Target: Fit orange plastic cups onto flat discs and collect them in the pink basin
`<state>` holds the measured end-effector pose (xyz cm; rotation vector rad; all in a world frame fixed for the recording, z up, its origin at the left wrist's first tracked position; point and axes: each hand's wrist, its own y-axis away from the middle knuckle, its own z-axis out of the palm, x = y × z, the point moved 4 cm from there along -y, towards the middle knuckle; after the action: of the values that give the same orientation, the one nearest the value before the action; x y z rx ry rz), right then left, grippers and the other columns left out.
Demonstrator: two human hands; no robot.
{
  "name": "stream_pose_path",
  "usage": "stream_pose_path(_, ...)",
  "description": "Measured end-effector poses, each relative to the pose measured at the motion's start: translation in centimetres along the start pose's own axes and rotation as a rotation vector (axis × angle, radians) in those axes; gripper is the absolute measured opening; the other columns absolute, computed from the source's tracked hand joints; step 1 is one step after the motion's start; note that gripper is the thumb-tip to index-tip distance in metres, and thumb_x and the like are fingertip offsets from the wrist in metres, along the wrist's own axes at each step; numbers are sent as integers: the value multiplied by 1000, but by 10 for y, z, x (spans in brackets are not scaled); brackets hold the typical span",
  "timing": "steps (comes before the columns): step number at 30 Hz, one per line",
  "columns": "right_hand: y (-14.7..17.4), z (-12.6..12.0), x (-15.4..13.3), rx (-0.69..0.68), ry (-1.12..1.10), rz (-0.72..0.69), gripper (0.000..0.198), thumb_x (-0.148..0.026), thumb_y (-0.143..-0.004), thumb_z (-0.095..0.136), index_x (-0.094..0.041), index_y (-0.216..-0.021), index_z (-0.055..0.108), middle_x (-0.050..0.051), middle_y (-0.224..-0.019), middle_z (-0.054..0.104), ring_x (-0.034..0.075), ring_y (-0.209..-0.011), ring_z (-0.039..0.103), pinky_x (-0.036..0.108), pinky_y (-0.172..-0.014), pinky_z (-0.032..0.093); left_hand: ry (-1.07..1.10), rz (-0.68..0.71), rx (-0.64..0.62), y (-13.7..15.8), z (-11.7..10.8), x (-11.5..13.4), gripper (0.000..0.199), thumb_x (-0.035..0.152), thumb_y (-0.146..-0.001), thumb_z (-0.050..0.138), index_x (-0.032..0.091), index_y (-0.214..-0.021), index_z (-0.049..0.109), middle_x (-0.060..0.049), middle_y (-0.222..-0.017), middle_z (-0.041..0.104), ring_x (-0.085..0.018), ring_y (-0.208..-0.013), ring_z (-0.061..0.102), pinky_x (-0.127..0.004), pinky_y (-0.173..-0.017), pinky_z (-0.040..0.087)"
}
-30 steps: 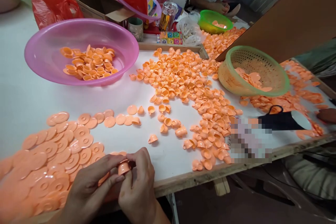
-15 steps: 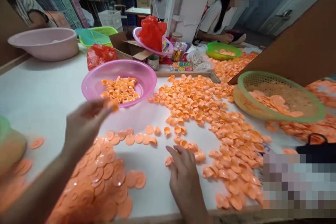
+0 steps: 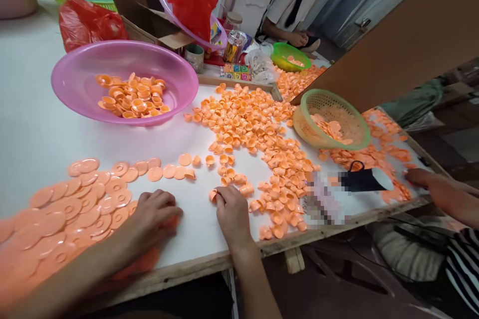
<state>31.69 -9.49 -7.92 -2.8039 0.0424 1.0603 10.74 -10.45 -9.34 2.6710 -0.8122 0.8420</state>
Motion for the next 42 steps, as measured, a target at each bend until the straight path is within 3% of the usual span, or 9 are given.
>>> stream_pose_path(3,6,7,-7,-27,-185,160,12,-19,-81,57,-20,-78,69,3,-73,70,18,-66,63,28,-61,49,18,-77,20,-6,-1,-5,29,18,-77,70,23,-105,66,-6,-104,64,-24,-98,54,-38,-81,32)
stream_pose_path(6,16,21,-18,-179,-373,302,8,-21,-78,60,-19,-75,68,1,-65,68,14,-54,58,24,-51,45,1,-148,-14,1,-9,-13,30,16,-76,66,24,-105,66,-5,-101,63,-23,-95,54,-38,-80,31)
stream_pose_path(10,22,42,-31,-319,-430,371,7,-19,-76,62,-18,-73,68,-2,-59,64,11,-49,53,22,-49,42,-23,-214,-20,14,-17,-19,32,7,-74,56,25,-98,68,-3,-92,64,-22,-91,56,-39,-80,29)
stream_pose_path(16,22,61,-47,-321,-282,283,12,-15,-77,57,-19,-65,59,-2,-59,61,12,-55,55,22,-55,40,51,-177,54,10,-6,-20,13,12,-82,59,20,-83,69,-1,-80,64,-19,-85,56,-37,-78,30)
stream_pose_path(22,25,65,-62,-267,-11,116,19,-12,-80,51,-21,-64,47,-1,-59,56,13,-54,49,24,-55,35,106,-101,40,11,-9,-21,15,15,-87,56,20,-82,70,-2,-81,64,-19,-82,53,-35,-76,33)
stream_pose_path(26,23,67,-61,-308,-20,107,17,-14,-82,52,-21,-67,48,-1,-62,58,13,-56,52,23,-55,36,268,-213,-19,6,-23,-19,18,21,-90,53,22,-86,71,-1,-82,66,-19,-82,56,-35,-76,35)
stream_pose_path(30,24,67,-62,-315,-11,91,18,-13,-83,51,-21,-68,46,-1,-63,57,13,-56,51,23,-54,35,294,-373,-11,-2,-20,-18,17,24,-85,59,19,-70,64,1,-71,65,-17,-72,54,-34,-74,33)
stream_pose_path(36,33,68,-72,-213,36,35,22,-14,-89,45,-22,-69,42,-1,-62,52,14,-55,47,25,-54,33,218,-281,57,4,-9,-18,27,24,-90,51,18,-64,53,1,-68,61,-16,-72,51,-34,-71,30)
stream_pose_path(42,39,77,-62,-176,-154,130,21,-20,-91,49,-22,-70,45,-1,-63,57,14,-56,53,24,-55,41,88,-301,23,4,-12,-13,25,21,-90,50,18,-66,55,-1,-72,63,-20,-74,55,-38,-71,34)
